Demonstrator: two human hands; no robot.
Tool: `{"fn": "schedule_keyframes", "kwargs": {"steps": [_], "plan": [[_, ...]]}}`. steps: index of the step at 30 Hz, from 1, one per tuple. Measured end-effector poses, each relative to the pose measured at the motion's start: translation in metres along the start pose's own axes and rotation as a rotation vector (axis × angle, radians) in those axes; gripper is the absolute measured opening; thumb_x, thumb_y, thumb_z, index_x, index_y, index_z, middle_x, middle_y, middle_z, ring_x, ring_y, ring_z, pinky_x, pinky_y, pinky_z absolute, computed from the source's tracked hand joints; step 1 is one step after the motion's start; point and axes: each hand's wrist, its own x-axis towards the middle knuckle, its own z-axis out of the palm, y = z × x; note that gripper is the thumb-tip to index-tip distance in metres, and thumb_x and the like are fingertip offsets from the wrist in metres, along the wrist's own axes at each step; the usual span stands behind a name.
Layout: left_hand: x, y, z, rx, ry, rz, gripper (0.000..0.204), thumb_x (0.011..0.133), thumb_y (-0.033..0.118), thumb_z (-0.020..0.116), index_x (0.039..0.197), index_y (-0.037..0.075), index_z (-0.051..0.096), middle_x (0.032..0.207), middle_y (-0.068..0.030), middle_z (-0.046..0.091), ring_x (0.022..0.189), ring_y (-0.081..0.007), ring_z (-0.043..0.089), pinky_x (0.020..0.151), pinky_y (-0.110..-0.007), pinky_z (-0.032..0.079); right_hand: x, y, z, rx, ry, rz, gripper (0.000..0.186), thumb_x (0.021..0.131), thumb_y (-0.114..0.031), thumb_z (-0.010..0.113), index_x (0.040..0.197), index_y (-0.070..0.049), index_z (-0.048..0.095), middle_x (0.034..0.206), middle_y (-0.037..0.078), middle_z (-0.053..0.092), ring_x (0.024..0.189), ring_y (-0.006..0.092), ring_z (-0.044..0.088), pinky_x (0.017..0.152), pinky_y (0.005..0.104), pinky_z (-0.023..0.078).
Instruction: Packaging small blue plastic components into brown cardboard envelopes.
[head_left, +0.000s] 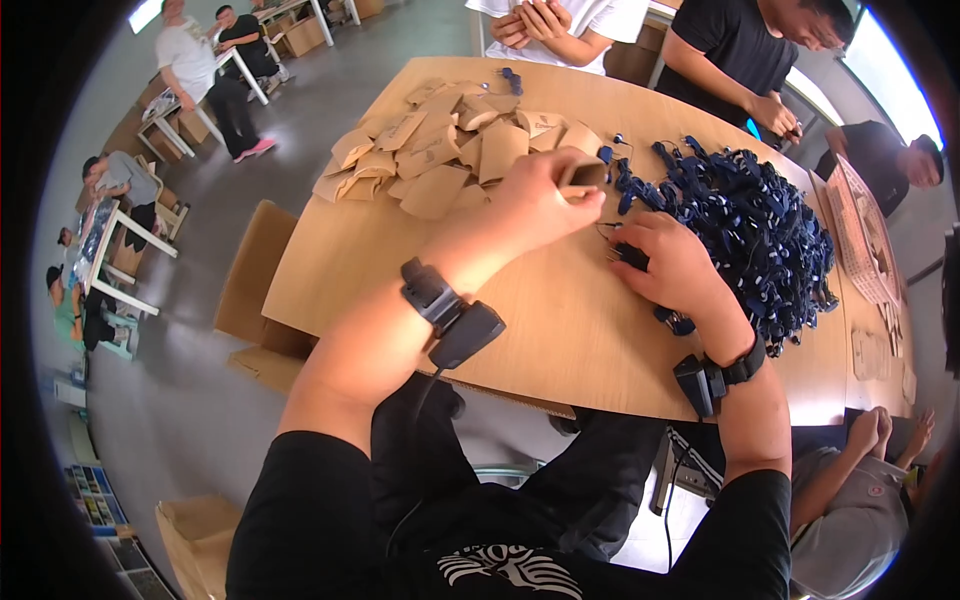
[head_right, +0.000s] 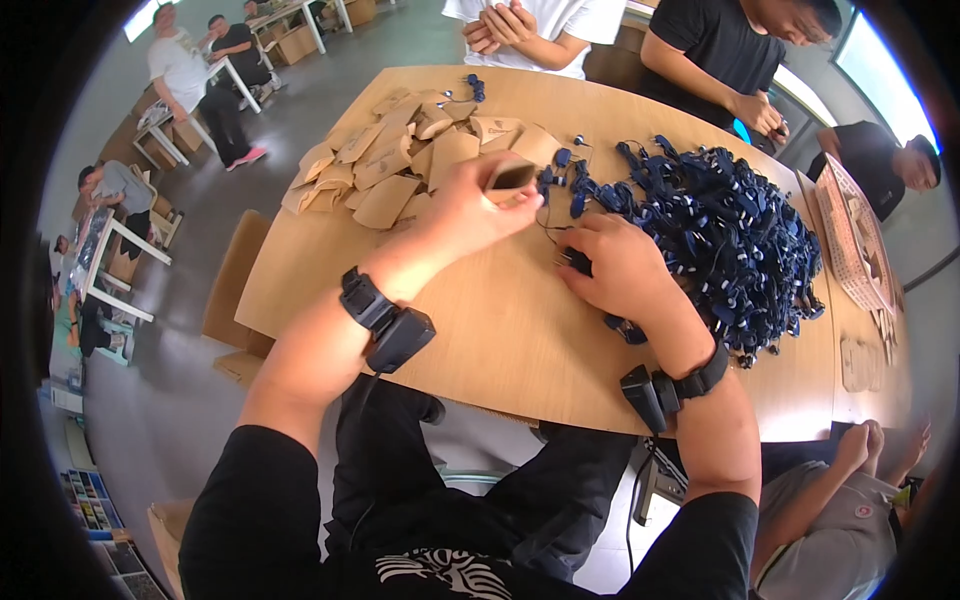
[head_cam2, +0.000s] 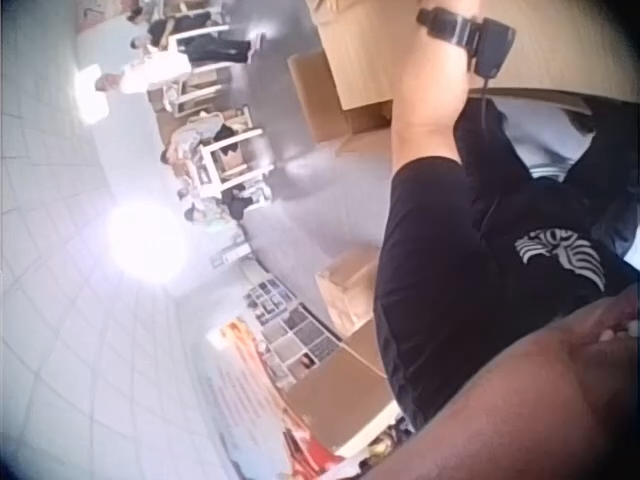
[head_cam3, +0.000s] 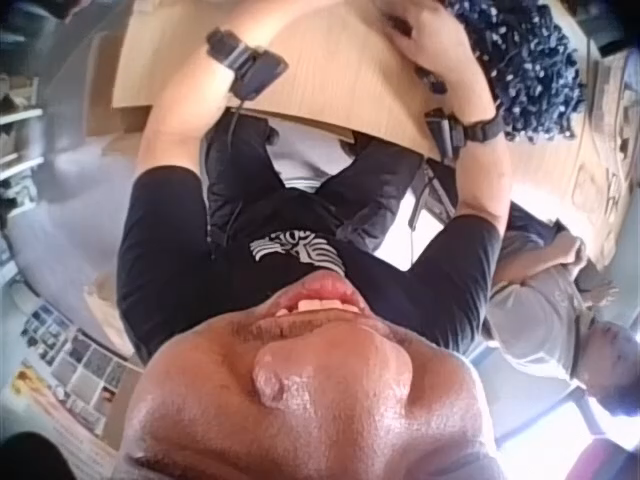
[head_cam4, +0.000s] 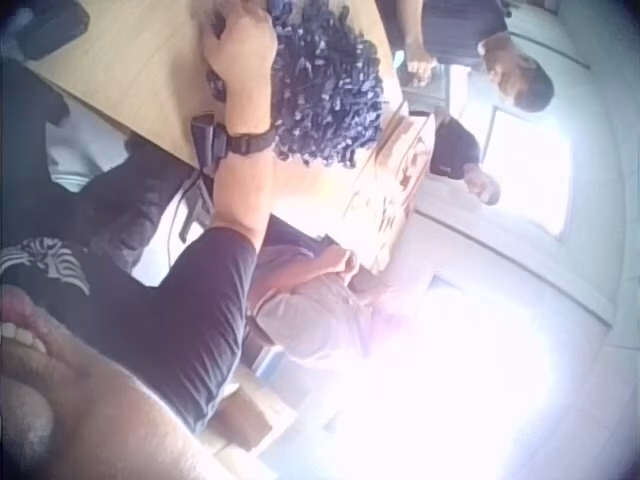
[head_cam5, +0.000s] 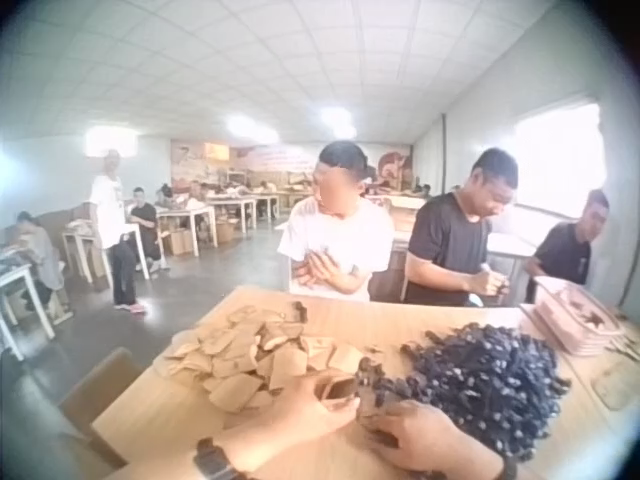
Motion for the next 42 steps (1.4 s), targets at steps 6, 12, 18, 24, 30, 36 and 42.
{"fn": "schedule_keyframes", "kwargs": {"steps": [6, 12, 18, 24, 30, 36, 42], "plan": [[-0.005, -0.003, 0.002, 0.235, -0.169, 0.155, 0.027, 0.076, 0.014, 0.074, 0.098, 0.003, 0.063, 0.088, -0.0116, 0.066, 0.080, -0.0255, 0.065, 0.073, -0.033, 0.050, -0.003, -0.001, -0.003, 0.154, 0.074, 0.050, 0.020, 0.072, -0.007, 0.065, 0.092, -0.005, 0.069, 0.087, 0.013, 0.066, 0.079, 0.0334, 0.063, 0.071, 0.0369, 0.052], [-0.005, 0.001, 0.001, 0.084, -0.224, 0.072, 0.036, 0.073, 0.017, 0.081, 0.101, 0.002, 0.062, 0.095, -0.0089, 0.066, 0.086, -0.0191, 0.063, 0.075, -0.032, 0.050, -0.003, 0.011, -0.001, 0.481, 0.214, 0.222, 0.011, 0.081, 0.002, 0.064, 0.092, 0.002, 0.066, 0.083, 0.009, 0.070, 0.066, 0.0187, 0.064, 0.060, 0.0267, 0.050], [-0.008, 0.003, 0.006, -0.192, -0.197, 0.073, 0.039, 0.072, 0.020, 0.084, 0.102, 0.003, 0.064, 0.092, -0.0044, 0.065, 0.085, -0.0135, 0.061, 0.076, -0.029, 0.049, 0.000, 0.017, -0.003, 1.434, 0.336, 0.194, 0.012, 0.089, 0.003, 0.061, 0.100, 0.001, 0.065, 0.091, 0.012, 0.069, 0.075, 0.0143, 0.066, 0.062, 0.0240, 0.057], [-0.017, 0.021, 0.016, -0.309, -0.162, 0.203, 0.035, 0.074, 0.015, 0.081, 0.101, 0.004, 0.062, 0.090, -0.0046, 0.064, 0.083, -0.0128, 0.060, 0.076, -0.029, 0.048, -0.007, 0.013, -0.005, 1.782, 0.206, 0.103, 0.014, 0.089, 0.007, 0.057, 0.099, 0.005, 0.067, 0.103, 0.016, 0.065, 0.079, 0.0184, 0.067, 0.064, 0.0255, 0.058], [-0.021, 0.023, 0.013, -0.394, -0.217, 0.099, 0.044, 0.076, 0.013, 0.081, 0.114, 0.005, 0.060, 0.096, -0.0020, 0.065, 0.093, -0.0103, 0.061, 0.084, -0.027, 0.049, -0.005, 0.006, -0.008, 1.840, 0.153, 0.000, 0.023, 0.079, 0.007, 0.069, 0.102, 0.004, 0.068, 0.115, 0.016, 0.060, 0.090, 0.0209, 0.067, 0.081, 0.0287, 0.058], [-0.024, 0.031, 0.015, -0.348, -0.277, 0.007, 0.036, 0.077, 0.010, 0.078, 0.107, 0.004, 0.058, 0.095, -0.0048, 0.064, 0.093, -0.0123, 0.059, 0.083, -0.029, 0.048, -0.006, 0.005, -0.007, 1.852, 0.247, -0.001, 0.020, 0.082, 0.004, 0.067, 0.102, 0.002, 0.066, 0.112, 0.016, 0.062, 0.090, 0.0222, 0.068, 0.082, 0.0300, 0.058], [-0.024, 0.020, 0.019, -0.376, -0.199, -0.064, 0.036, 0.080, 0.012, 0.077, 0.110, 0.003, 0.059, 0.097, -0.0047, 0.065, 0.091, -0.0120, 0.059, 0.082, -0.029, 0.048, -0.002, 0.009, -0.003, 1.702, 0.428, 0.082, 0.019, 0.092, -0.005, 0.062, 0.110, -0.001, 0.059, 0.100, 0.014, 0.067, 0.088, 0.0194, 0.068, 0.074, 0.0295, 0.057]]}}
